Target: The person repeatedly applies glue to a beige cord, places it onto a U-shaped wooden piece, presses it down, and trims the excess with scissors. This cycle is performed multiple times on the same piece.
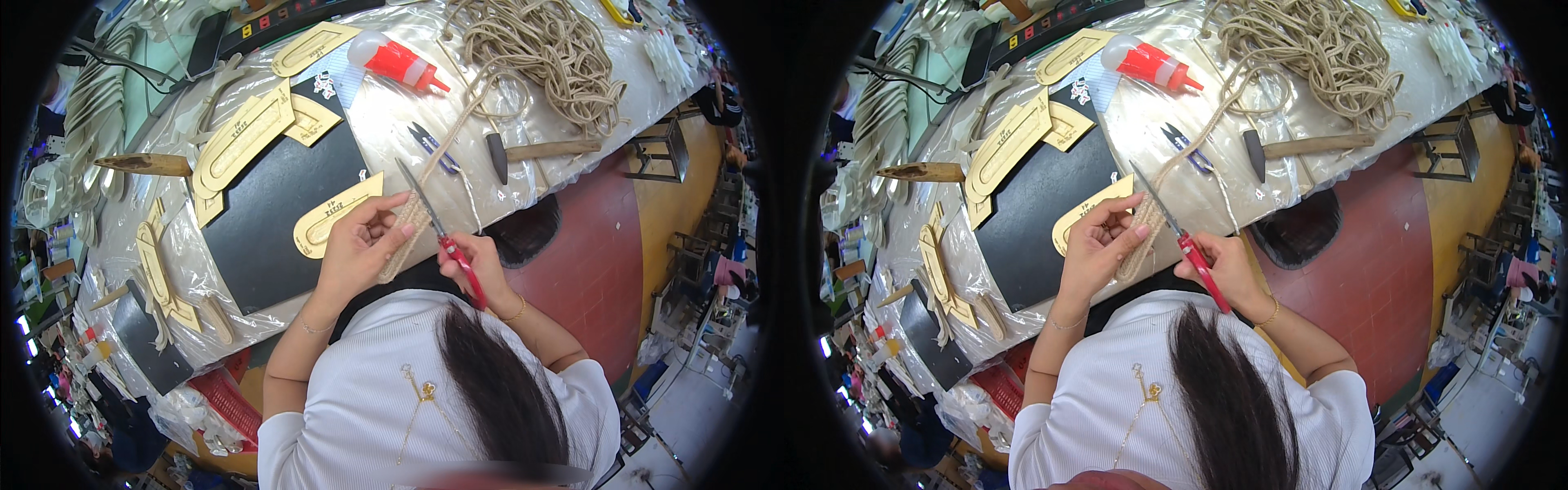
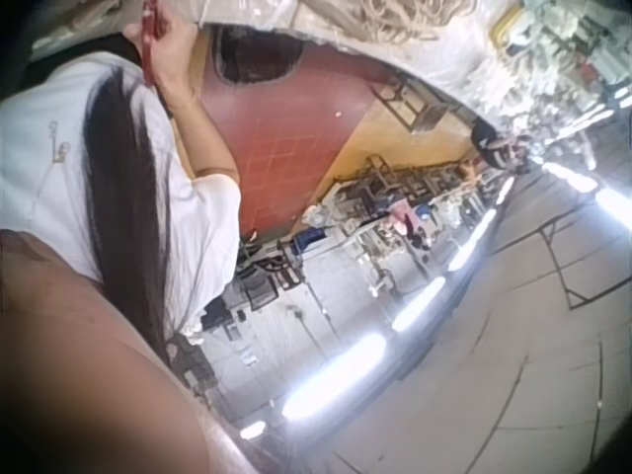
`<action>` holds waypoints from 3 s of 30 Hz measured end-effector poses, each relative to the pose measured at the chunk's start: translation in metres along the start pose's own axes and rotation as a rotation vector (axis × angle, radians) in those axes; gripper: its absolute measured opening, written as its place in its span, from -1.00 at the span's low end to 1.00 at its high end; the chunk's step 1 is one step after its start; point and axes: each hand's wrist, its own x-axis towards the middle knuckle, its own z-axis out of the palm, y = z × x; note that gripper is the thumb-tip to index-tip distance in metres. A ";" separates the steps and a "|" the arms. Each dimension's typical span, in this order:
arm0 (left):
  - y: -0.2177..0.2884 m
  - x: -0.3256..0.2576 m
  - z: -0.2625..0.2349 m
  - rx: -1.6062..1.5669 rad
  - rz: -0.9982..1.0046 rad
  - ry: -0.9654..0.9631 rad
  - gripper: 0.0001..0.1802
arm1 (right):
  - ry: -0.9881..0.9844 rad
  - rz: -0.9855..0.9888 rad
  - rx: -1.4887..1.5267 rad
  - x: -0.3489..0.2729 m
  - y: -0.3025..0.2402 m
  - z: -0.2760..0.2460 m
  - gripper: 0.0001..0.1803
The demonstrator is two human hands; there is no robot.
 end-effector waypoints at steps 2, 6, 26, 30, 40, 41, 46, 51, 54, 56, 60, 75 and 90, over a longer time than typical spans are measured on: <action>0.000 0.000 -0.003 0.006 -0.020 0.004 -0.52 | 0.022 0.041 -0.082 0.002 -0.001 -0.002 -0.39; 0.000 -0.004 -0.016 -0.053 -0.046 0.076 -0.52 | 0.093 -0.045 -0.369 0.011 -0.011 -0.011 -0.54; -0.006 -0.015 -0.054 -0.126 0.080 0.372 -0.47 | 0.333 -0.319 -1.138 0.050 -0.035 -0.041 -0.50; -0.002 -0.014 -0.044 -0.021 0.057 0.373 -0.50 | 0.203 -0.226 -1.266 0.061 -0.068 -0.045 -0.44; 0.014 -0.032 -0.033 0.006 0.186 0.397 -0.49 | 0.346 -0.533 -1.337 0.273 -0.106 -0.012 -0.11; 0.015 -0.035 -0.036 0.024 0.182 0.434 -0.48 | 0.340 -0.592 -1.301 0.275 -0.110 -0.008 -0.09; 0.017 -0.041 -0.060 -0.009 0.089 0.540 -0.48 | 0.164 -0.796 -0.515 0.226 -0.155 -0.009 -0.13; 0.021 -0.036 -0.055 -0.321 0.101 0.374 -0.47 | -0.017 -0.751 0.239 0.153 -0.152 0.027 0.25; 0.028 -0.035 -0.046 -0.362 0.117 0.320 -0.47 | -0.018 -0.708 0.249 0.132 -0.147 0.053 0.38; 0.033 -0.037 -0.041 -0.335 0.134 0.316 -0.46 | 0.064 -0.672 0.241 0.123 -0.146 0.063 0.41; 0.040 -0.044 -0.038 -0.300 0.166 0.316 -0.47 | -0.048 -0.698 0.319 0.123 -0.143 0.070 0.45; 0.044 -0.048 -0.035 -0.305 0.183 0.300 -0.44 | -0.038 -0.747 0.313 0.116 -0.143 0.069 0.38; 0.049 -0.051 -0.031 -0.414 0.104 0.263 -0.44 | -0.054 -0.853 0.309 0.118 -0.146 0.071 0.33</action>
